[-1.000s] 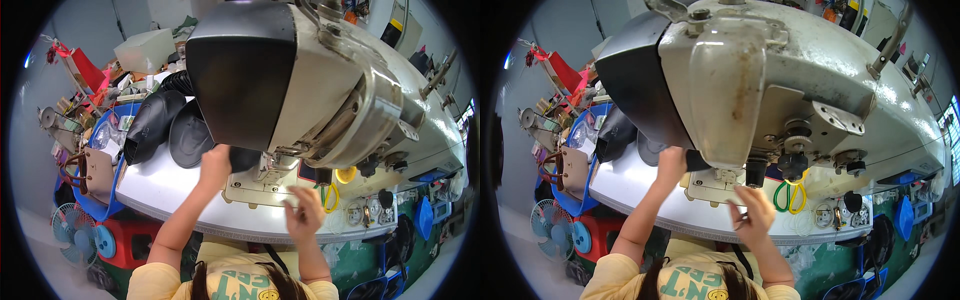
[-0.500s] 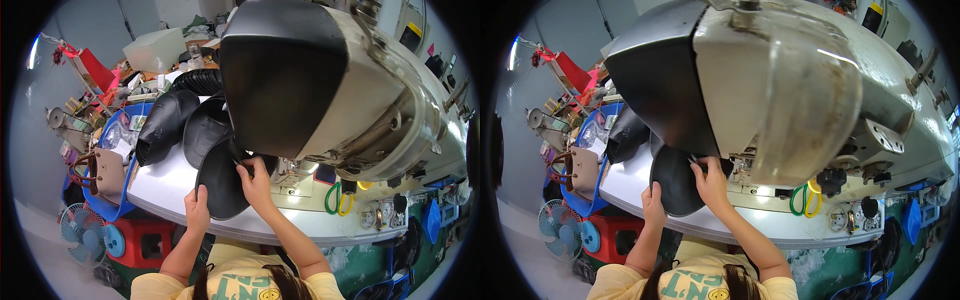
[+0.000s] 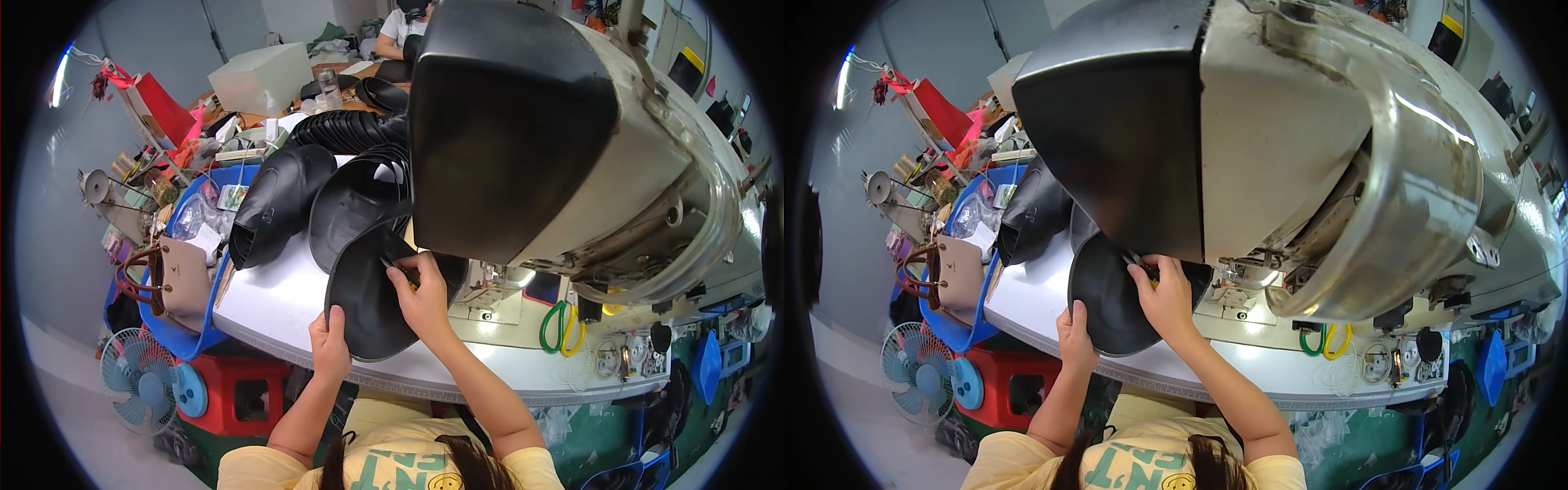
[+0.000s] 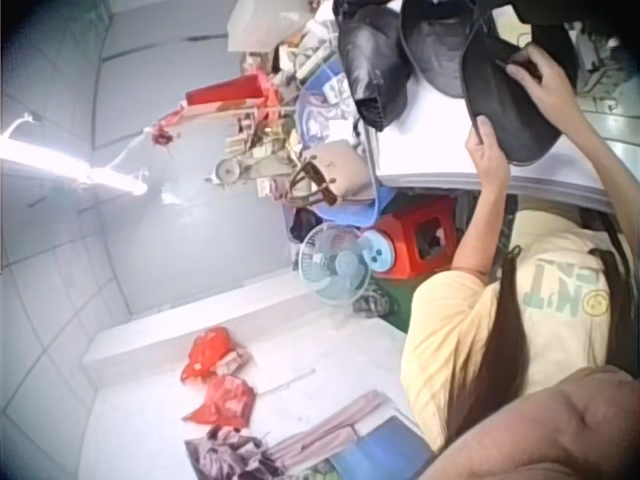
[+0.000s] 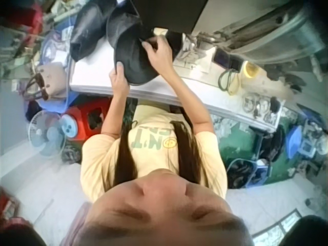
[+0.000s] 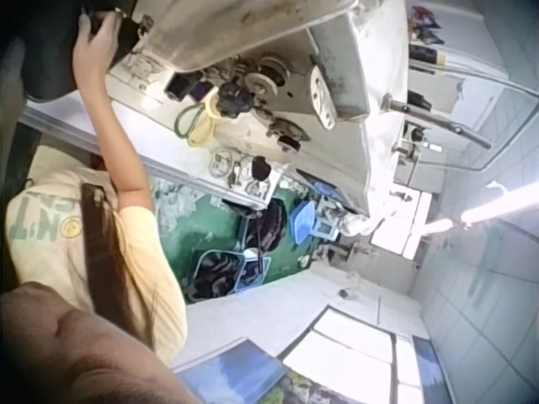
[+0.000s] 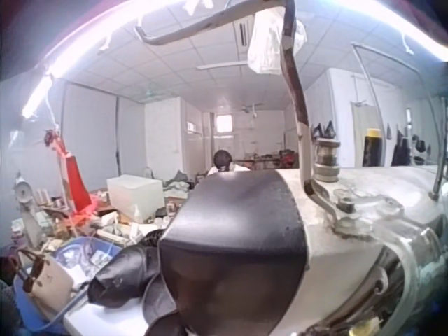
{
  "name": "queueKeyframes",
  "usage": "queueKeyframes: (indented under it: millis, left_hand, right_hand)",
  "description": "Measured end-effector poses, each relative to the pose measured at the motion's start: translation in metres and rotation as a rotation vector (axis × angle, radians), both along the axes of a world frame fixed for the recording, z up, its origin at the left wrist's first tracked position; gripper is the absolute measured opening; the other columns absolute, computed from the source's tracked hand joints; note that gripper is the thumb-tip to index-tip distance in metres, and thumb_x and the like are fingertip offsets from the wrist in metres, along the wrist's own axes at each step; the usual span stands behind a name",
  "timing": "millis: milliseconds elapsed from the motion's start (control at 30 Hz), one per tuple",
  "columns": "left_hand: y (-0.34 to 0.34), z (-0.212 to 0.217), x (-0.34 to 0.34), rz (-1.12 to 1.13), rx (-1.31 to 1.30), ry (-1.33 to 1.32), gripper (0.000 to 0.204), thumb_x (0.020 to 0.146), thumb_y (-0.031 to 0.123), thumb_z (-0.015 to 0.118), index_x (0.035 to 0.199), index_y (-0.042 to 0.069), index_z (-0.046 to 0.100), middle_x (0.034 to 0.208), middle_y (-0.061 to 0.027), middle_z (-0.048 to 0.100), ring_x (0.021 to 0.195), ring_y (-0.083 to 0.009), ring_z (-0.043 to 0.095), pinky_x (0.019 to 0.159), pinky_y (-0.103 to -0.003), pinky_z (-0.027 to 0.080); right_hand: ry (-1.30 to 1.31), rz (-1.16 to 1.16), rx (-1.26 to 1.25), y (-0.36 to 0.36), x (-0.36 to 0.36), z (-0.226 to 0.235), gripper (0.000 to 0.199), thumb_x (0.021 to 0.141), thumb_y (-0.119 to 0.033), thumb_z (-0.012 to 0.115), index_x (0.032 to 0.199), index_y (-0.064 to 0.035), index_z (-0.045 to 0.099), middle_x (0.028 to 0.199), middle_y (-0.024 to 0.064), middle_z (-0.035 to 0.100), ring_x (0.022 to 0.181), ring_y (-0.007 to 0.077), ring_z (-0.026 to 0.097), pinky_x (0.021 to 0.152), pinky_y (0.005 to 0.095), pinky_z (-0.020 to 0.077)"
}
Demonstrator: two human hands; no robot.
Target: The person operates an industrial sewing machine to stitch black leather pieces, likely parts of a bag or shoe. They repeatedly feed the material under the needle, guide it through the machine, and trim the excess thread with scissors. The finished pieces are placed on a pile on the table.
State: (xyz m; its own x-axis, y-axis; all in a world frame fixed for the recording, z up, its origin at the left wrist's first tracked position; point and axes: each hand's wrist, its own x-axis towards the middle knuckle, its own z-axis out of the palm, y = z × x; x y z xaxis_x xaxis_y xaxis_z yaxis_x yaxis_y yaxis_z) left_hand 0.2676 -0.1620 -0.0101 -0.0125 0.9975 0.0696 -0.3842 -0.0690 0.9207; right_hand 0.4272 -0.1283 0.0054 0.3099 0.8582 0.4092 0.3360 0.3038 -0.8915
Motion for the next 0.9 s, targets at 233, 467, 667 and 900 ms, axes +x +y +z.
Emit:
queueKeyframes:
  millis: [233,467,667,900]
  left_hand:
    - [0.000,-0.005,-0.001,0.057,0.024,0.073,0.032,0.100,0.022,0.048,0.106,-0.008,0.060,0.096,-0.0094,0.066,0.084,-0.0125,0.061,0.075,-0.026,0.050]
    - [0.070,-0.010,-0.056,0.314,-0.021,0.126,0.033,0.098,0.023,0.051,0.101,-0.008,0.062,0.091,-0.0095,0.065,0.078,-0.0125,0.059,0.073,-0.027,0.048]
    - [0.180,-0.081,-0.050,0.280,-0.019,0.389,0.034,0.096,0.024,0.053,0.105,-0.008,0.061,0.091,-0.0083,0.065,0.081,-0.0152,0.059,0.075,-0.030,0.047]
    - [0.188,-0.021,-0.044,0.582,0.508,1.158,0.036,0.088,0.003,0.049,0.124,0.000,0.054,0.113,-0.0209,0.057,0.111,-0.0360,0.051,0.098,-0.038,0.038]
  right_hand:
    - [-0.006,-0.004,0.006,0.003,-0.006,0.001,0.021,0.086,-0.018,0.066,0.090,0.0009,0.058,0.088,0.0143,0.062,0.078,0.0302,0.062,0.070,0.0372,0.0477]
    - [0.130,0.172,0.015,-0.031,0.001,0.017,0.014,0.087,-0.009,0.064,0.085,-0.0001,0.054,0.078,0.0066,0.053,0.070,0.0153,0.056,0.066,0.0271,0.0463]
    - [0.131,0.221,-0.009,-0.034,-0.003,0.007,0.014,0.086,-0.009,0.065,0.085,-0.0005,0.054,0.077,0.0064,0.053,0.067,0.0146,0.053,0.063,0.0272,0.0446]
    - [0.074,0.099,0.006,-0.044,0.029,-0.008,0.014,0.085,-0.008,0.066,0.084,-0.0007,0.055,0.074,0.0072,0.053,0.062,0.0157,0.053,0.058,0.0276,0.0422]
